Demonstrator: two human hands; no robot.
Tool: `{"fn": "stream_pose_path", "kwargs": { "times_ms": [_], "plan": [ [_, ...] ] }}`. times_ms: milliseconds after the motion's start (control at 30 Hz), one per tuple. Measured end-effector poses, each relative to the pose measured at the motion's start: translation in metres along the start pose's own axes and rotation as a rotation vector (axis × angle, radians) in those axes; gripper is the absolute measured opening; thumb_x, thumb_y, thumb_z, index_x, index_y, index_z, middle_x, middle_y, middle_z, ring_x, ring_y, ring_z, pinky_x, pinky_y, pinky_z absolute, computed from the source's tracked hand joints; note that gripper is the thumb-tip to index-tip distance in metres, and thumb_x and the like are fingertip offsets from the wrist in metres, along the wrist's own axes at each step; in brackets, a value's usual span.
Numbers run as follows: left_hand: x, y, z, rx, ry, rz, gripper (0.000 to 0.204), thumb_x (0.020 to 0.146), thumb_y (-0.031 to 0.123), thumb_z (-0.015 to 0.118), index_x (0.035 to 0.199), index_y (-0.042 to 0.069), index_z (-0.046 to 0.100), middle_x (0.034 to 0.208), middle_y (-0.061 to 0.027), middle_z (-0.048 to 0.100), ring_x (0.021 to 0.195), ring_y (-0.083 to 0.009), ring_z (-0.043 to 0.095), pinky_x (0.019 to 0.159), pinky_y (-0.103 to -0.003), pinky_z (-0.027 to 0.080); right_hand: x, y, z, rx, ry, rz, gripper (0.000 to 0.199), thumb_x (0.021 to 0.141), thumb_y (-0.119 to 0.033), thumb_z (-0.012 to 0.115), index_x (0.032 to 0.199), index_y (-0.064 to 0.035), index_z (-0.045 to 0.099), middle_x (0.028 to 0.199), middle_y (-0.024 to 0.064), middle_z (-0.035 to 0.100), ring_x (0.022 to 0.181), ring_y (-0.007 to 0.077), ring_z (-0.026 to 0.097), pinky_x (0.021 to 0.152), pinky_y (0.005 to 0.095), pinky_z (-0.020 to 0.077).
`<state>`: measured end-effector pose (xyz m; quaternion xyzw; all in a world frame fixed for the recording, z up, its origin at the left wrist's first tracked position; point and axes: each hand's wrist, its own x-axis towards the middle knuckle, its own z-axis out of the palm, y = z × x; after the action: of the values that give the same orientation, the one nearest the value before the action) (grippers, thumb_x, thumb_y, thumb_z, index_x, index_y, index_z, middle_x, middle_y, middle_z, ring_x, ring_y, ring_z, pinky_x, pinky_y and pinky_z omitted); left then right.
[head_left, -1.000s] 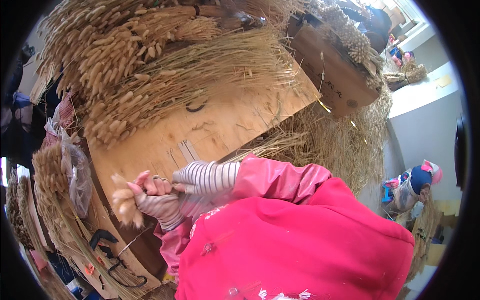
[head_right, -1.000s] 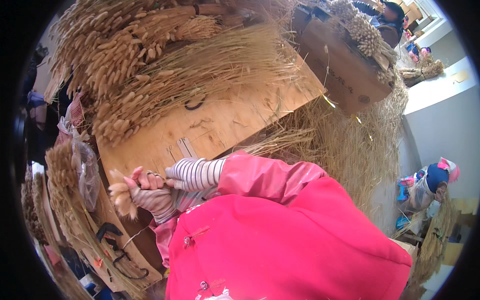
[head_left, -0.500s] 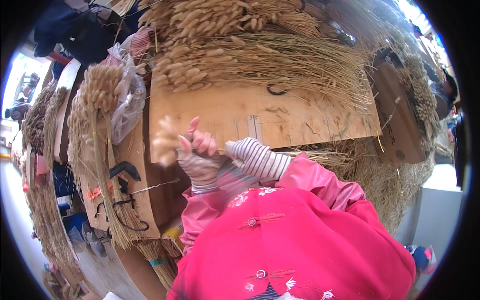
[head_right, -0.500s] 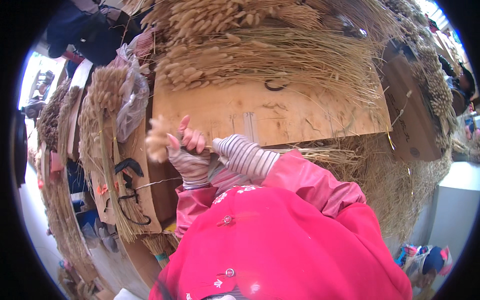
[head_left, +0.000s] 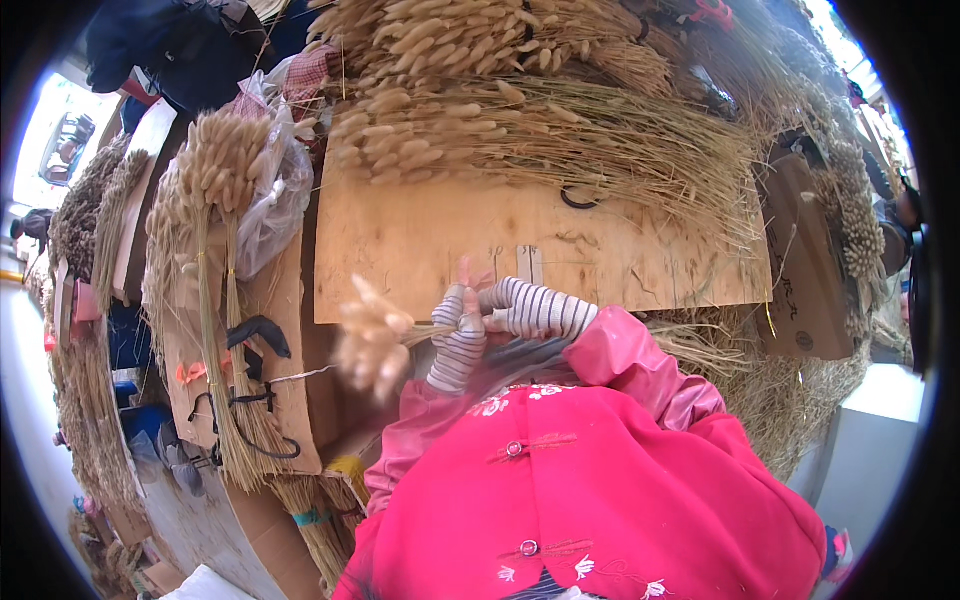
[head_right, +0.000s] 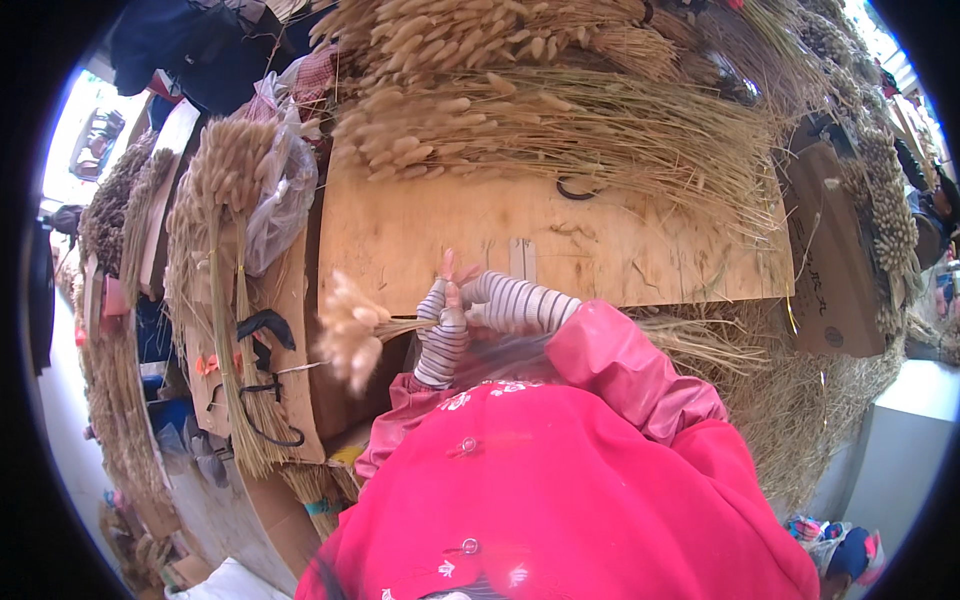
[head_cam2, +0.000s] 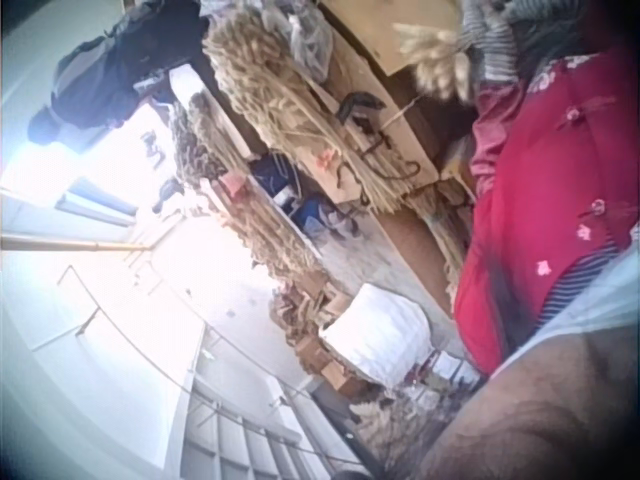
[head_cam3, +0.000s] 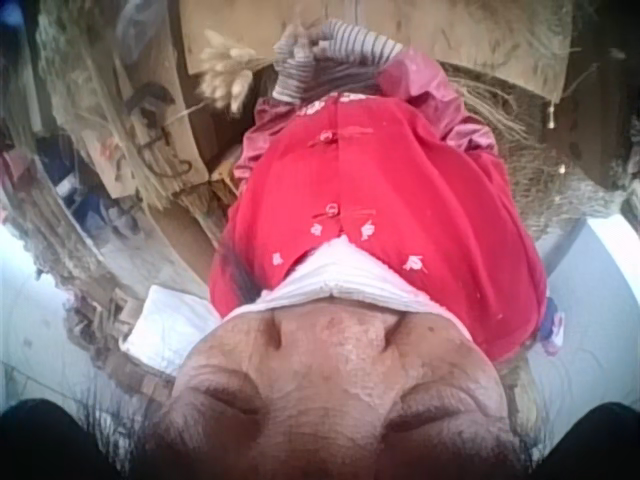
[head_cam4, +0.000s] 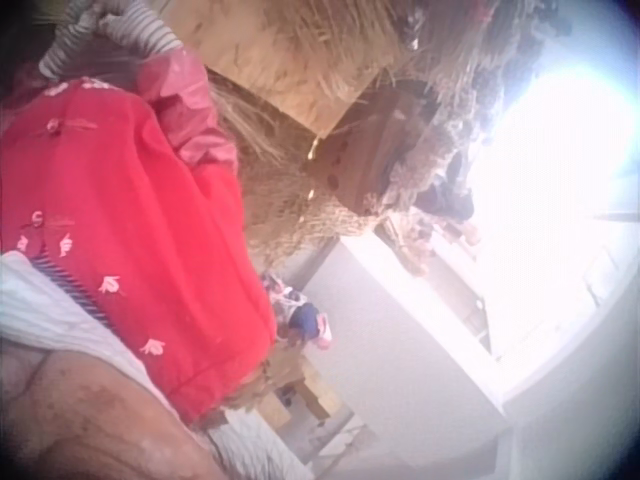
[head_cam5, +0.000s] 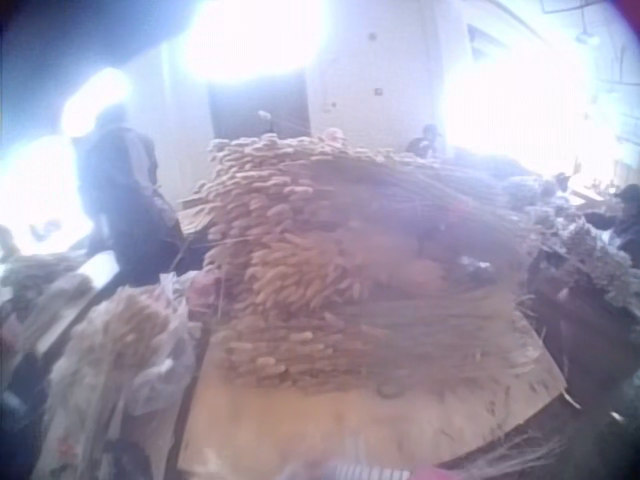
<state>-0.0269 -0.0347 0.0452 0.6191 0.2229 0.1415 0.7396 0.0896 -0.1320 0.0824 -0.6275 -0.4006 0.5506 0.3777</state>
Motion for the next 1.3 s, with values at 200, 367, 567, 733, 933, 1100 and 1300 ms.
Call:
{"fn": "stream_pose_path", "kwargs": {
  "times_ms": [200,367,567,733,933,1100,1300],
  "plan": [
    [0.014,-0.014,-0.007,-0.149,0.172,0.099,0.048,0.09,0.03,0.037,0.13,0.003,0.028,0.107,-0.0164,0.054,0.093,-0.021,0.056,0.082,-0.032,0.043,0.005,0.01,-0.076,-1.044,0.866,0.12,0.042,0.07,-0.025,0.058,0.107,-0.0069,0.051,0.103,0.011,0.054,0.101,0.0286,0.048,0.085,0.0418,0.0366],
    [0.015,-0.007,-0.013,-0.988,0.03,-0.238,0.042,0.089,0.033,0.04,0.115,0.0,0.043,0.089,-0.013,0.055,0.065,-0.0148,0.051,0.06,-0.027,0.043,0.024,0.026,-0.113,-1.297,1.028,0.099,0.039,0.065,-0.018,0.061,0.102,-0.0112,0.051,0.097,0.0082,0.051,0.098,0.0268,0.046,0.082,0.0423,0.0367],
    [0.015,-0.015,-0.026,-1.105,-0.072,-0.129,0.038,0.088,0.03,0.042,0.11,-0.001,0.047,0.062,0.0013,0.041,0.042,-0.007,0.024,0.042,-0.023,0.023,0.005,0.017,-0.101,-1.227,1.044,-0.152,0.029,0.06,-0.017,0.064,0.086,-0.009,0.054,0.087,0.0089,0.051,0.087,0.0258,0.049,0.074,0.0409,0.0379],
    [0.017,-0.021,-0.024,-1.001,0.098,-0.2,0.027,0.087,0.023,0.045,0.106,0.004,0.05,0.062,0.0017,0.042,0.04,-0.0069,0.025,0.039,-0.022,0.022,-0.002,0.013,-0.072,-1.314,0.746,0.228,0.021,0.069,-0.019,0.056,0.086,-0.0072,0.053,0.082,0.0126,0.058,0.08,0.028,0.056,0.075,0.0482,0.039],
    [0.019,-0.008,-0.014,-0.854,0.253,-0.224,0.03,0.086,0.02,0.048,0.113,0.007,0.045,0.079,-0.0049,0.053,0.04,-0.005,0.024,0.036,-0.02,0.02,0.019,0.004,-0.033,-1.24,0.503,0.166,0.014,0.071,-0.015,0.052,0.081,-0.0056,0.053,0.063,0.012,0.059,0.06,0.0302,0.058,0.059,0.0452,0.0441],
    [0.021,-0.01,-0.017,-0.866,0.258,-0.186,0.028,0.086,0.023,0.047,0.106,0.003,0.048,0.088,-0.0098,0.057,0.038,-0.0046,0.022,0.035,-0.02,0.02,0.016,0.013,-0.002,-1.208,0.36,0.023,0.013,0.07,-0.013,0.05,0.08,-0.0045,0.053,0.06,0.0134,0.058,0.058,0.0293,0.058,0.048,0.0403,0.0442],
    [0.02,-0.019,-0.024,-0.777,0.385,-0.204,0.025,0.083,0.026,0.054,0.092,0.003,0.049,0.063,0.0004,0.047,0.038,-0.0076,0.029,0.035,-0.022,0.023,-0.016,0.039,-0.035,-1.156,0.45,0.092,0.009,0.07,-0.009,0.052,0.078,-0.0044,0.053,0.067,0.0175,0.058,0.067,0.0338,0.058,0.055,0.0422,0.0459]
  ]
}}
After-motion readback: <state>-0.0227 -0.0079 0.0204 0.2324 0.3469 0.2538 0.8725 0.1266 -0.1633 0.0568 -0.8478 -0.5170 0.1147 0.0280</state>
